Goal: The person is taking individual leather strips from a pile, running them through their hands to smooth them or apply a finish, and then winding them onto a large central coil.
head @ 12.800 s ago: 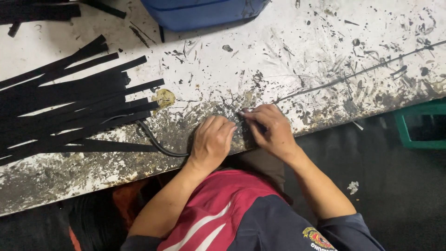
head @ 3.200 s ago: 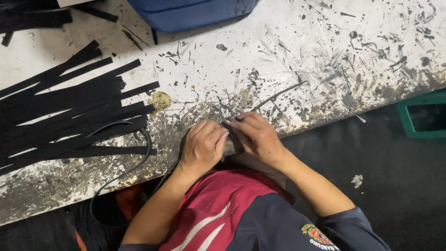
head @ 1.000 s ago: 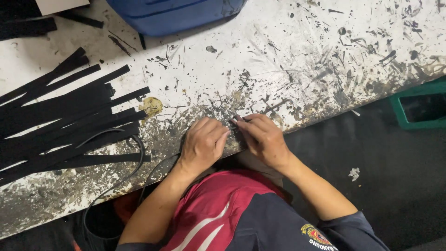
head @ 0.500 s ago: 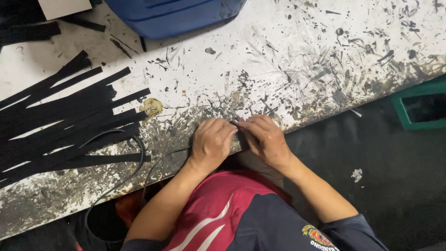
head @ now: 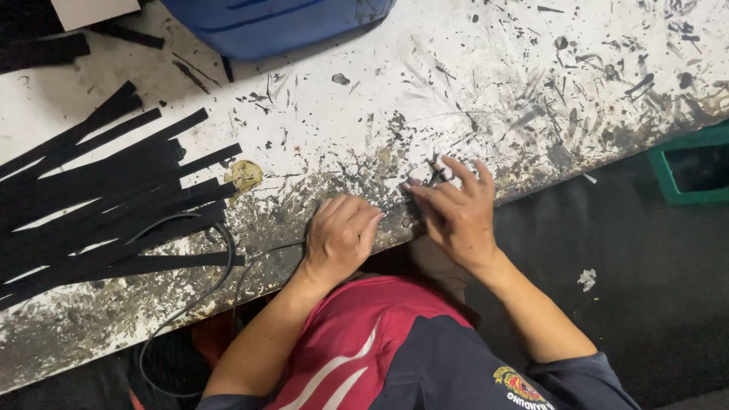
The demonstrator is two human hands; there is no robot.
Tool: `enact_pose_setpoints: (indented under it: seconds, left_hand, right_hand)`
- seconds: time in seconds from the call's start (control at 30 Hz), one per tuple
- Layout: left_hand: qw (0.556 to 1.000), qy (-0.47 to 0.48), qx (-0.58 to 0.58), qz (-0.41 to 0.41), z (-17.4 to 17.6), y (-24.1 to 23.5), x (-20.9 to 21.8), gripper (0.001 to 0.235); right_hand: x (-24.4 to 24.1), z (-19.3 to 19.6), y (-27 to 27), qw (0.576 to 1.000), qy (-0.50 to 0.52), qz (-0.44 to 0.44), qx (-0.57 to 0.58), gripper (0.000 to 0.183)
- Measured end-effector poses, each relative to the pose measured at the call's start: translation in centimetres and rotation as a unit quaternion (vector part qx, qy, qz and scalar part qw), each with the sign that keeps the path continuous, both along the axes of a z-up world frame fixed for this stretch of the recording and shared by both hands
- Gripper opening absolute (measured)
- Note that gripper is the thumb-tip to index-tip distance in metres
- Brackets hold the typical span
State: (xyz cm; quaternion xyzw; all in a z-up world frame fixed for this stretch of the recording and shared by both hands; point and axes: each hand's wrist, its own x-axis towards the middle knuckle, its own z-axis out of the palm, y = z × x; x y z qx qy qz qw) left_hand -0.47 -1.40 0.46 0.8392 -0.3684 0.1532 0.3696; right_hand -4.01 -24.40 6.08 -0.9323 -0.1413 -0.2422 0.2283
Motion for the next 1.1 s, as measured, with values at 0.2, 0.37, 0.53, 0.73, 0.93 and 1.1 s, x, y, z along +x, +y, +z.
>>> enact_pose_setpoints:
  seconds: [0.2, 0.37, 0.53, 0.73, 0.93, 1.1]
  left_hand:
    - [1.0, -0.022, 0.004, 0.002, 1.8, -0.1, 0.2, 0.009]
    - [1.0, -0.013, 0.003, 0.004, 1.3, 0.0, 0.1, 0.007]
    - [1.0, -0.021, 0.012, -0.004, 1.8, -0.4, 0.1, 0.005]
    - [1.0, -0.024, 0.014, -0.004, 0.9, -0.3, -0.1, 0.005]
    - [1.0, -0.026, 0.015, -0.006, 2.6, -2.7, 0.2, 0.006]
    - [0.999, -0.04, -0.003, -0.009, 2.4, -2.9, 0.3, 0.005]
  right_hand:
    - [-0.5, -2.0, 3.4, 0.999, 0.005, 0.036, -0.002, 0.014]
    - [0.2, -2.6, -1.5, 1.0, 0.026, 0.015, 0.001, 0.02]
    - [-0.4, -1.9, 0.4, 0.999, 0.041, -0.007, 0.014, 0.021]
    - [-0.5, -2.7, -2.0, 0.999, 0.018, -0.028, 0.009, 0.018]
    - [-0.6, -1.8, -0.4, 1.0, 0.018, -0.022, 0.01, 0.018]
    - [-1.0, -2.5, -3.3, 0.998, 0.018, -0.053, 0.015, 0.015]
